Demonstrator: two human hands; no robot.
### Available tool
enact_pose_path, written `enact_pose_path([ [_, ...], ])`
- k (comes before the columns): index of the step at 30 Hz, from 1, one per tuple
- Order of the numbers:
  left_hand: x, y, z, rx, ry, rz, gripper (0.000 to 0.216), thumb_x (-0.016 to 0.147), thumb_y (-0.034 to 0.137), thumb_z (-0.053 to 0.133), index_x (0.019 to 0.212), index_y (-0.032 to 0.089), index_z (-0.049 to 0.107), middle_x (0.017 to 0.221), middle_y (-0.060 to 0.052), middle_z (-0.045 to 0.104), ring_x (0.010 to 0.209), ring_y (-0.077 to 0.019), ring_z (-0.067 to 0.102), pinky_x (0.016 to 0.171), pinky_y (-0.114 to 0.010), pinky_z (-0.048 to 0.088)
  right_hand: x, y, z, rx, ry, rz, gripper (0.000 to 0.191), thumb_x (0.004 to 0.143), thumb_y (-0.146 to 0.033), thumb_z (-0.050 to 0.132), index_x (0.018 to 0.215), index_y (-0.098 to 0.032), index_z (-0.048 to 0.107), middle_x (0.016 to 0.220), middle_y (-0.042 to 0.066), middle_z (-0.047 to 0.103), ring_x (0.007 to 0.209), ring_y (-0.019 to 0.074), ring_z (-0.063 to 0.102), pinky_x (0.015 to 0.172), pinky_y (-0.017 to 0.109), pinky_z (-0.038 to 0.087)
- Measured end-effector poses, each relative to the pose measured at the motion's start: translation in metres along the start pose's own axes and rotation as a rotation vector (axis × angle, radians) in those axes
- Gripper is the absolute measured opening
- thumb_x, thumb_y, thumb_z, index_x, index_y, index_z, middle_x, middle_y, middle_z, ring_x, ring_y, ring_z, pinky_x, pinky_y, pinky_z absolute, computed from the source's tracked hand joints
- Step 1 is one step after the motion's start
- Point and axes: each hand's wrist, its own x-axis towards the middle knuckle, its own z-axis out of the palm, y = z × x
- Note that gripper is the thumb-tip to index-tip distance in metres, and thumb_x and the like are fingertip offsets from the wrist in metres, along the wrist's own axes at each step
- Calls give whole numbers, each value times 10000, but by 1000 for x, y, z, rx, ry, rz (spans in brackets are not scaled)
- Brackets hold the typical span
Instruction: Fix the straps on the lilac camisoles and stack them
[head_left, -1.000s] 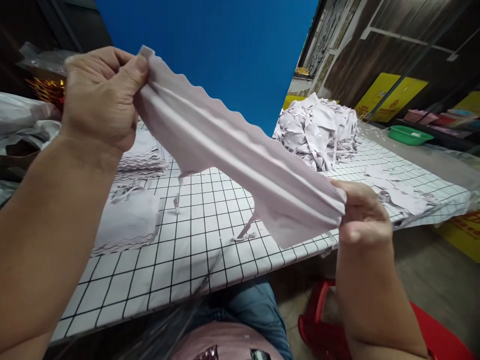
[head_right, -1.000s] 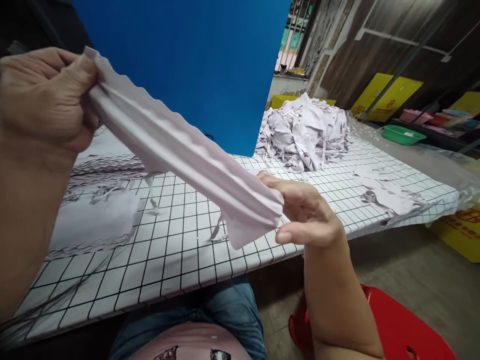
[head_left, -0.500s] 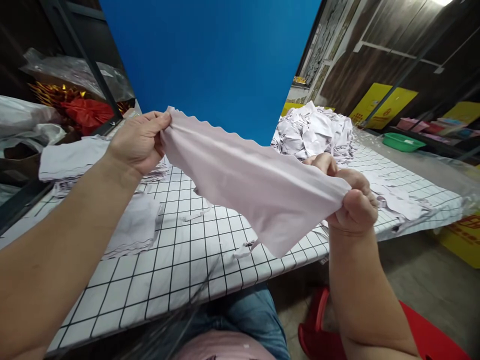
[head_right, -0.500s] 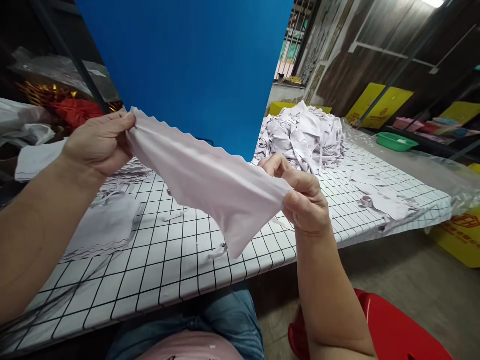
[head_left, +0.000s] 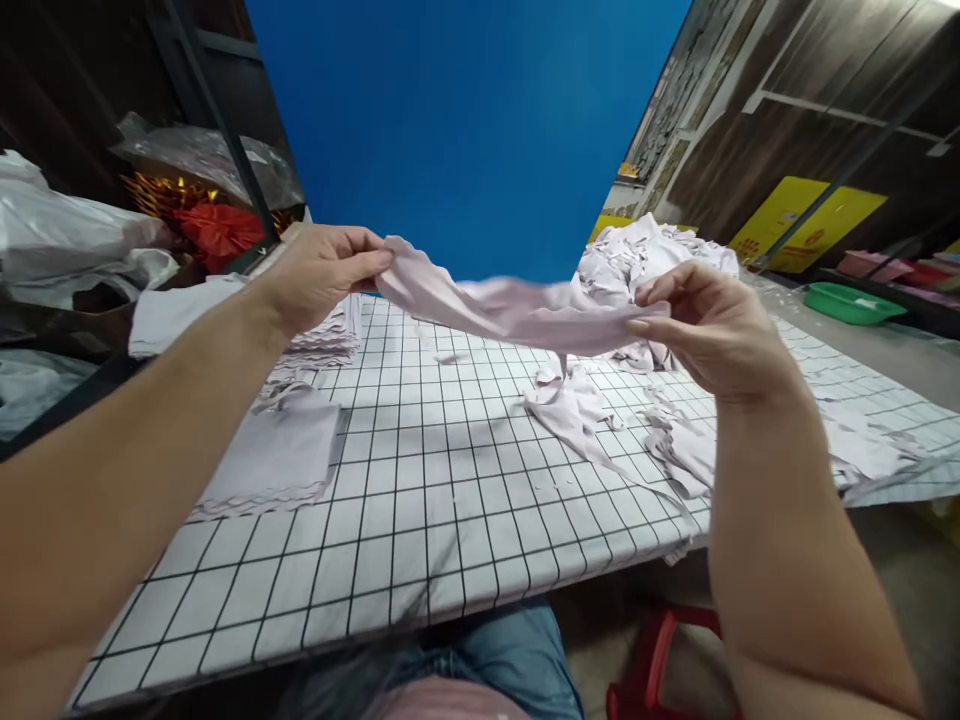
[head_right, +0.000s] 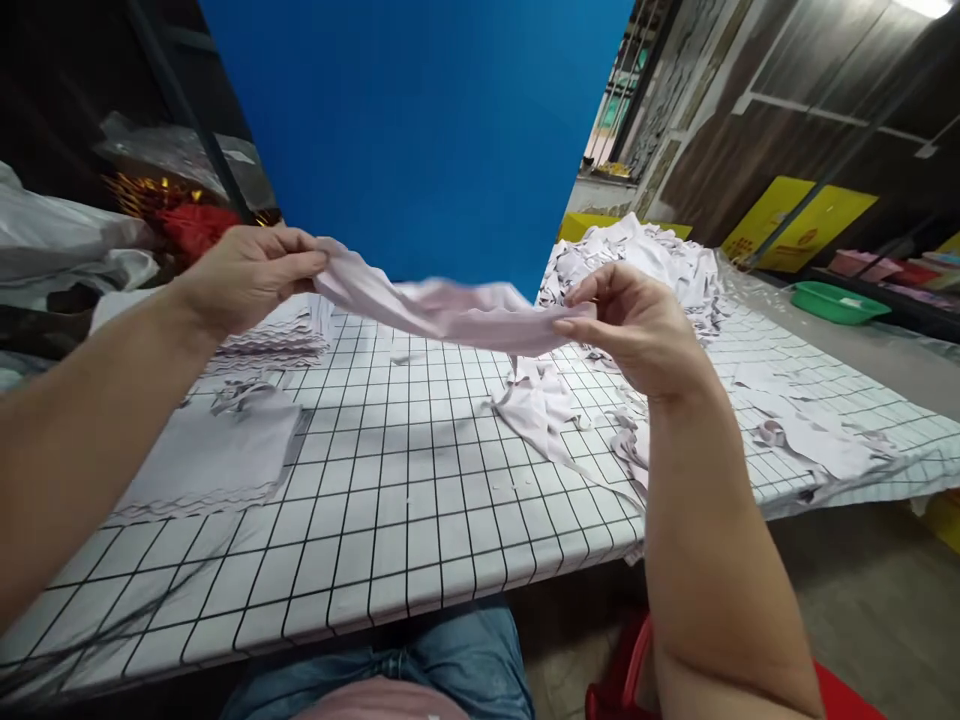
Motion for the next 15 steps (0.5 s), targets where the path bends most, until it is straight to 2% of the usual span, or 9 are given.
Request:
enact_pose_path([
  [4, -5, 13, -8, -96, 62, 86, 88, 901, 197, 614, 893, 119, 654, 924, -41, 658, 905, -150, 593, 953, -459, 469, -3, -13, -7, -102, 21, 20, 448, 651, -133, 847, 1048, -285, 707, 1068, 53, 686, 915, 151, 661, 756, 299, 558],
  [6, -6, 18, -10, -61, 33, 91, 99, 926, 162, 572, 948, 106, 651, 922, -40, 652, 917, -148, 596, 964, -465, 457, -4, -17, -7, -136, -29, 66, 491, 664, -157, 844, 1113, -291, 698, 1015, 52, 694, 891, 147, 665, 739, 286, 561],
  [8, -7, 17, -8, -18, -2, 37, 97, 931, 163, 571, 920, 106, 648, 886, -38, 644, 873, -140, 595, 947, -468, 469, -2, -16, -5, -160, -126, 151, 524, 662, -202, 851, 1156, -265, 686, 921, 41, 695, 822, 143, 669, 681, 264, 567],
  [12, 3, -7, 0, 46, -22, -92, 110, 920, 172, 590, 832, 128, 640, 799, -18, 622, 768, -108, 559, 902, -459, 491, 19, 9, 1, -202, -235, 250, 547, 626, -262, 869, 1141, -189, 698, 883, 46, 697, 742, 151, 660, 573, 248, 558],
  [15, 24, -31, 3, 155, 11, -179, 101, 865, 150, 652, 767, 144, 629, 697, 11, 596, 712, -106, 530, 854, -452, 516, 50, 38, 6, -281, -173, 271, 405, 588, -214, 883, 963, -145, 747, 771, 37, 676, 667, 149, 628, 524, 262, 535],
])
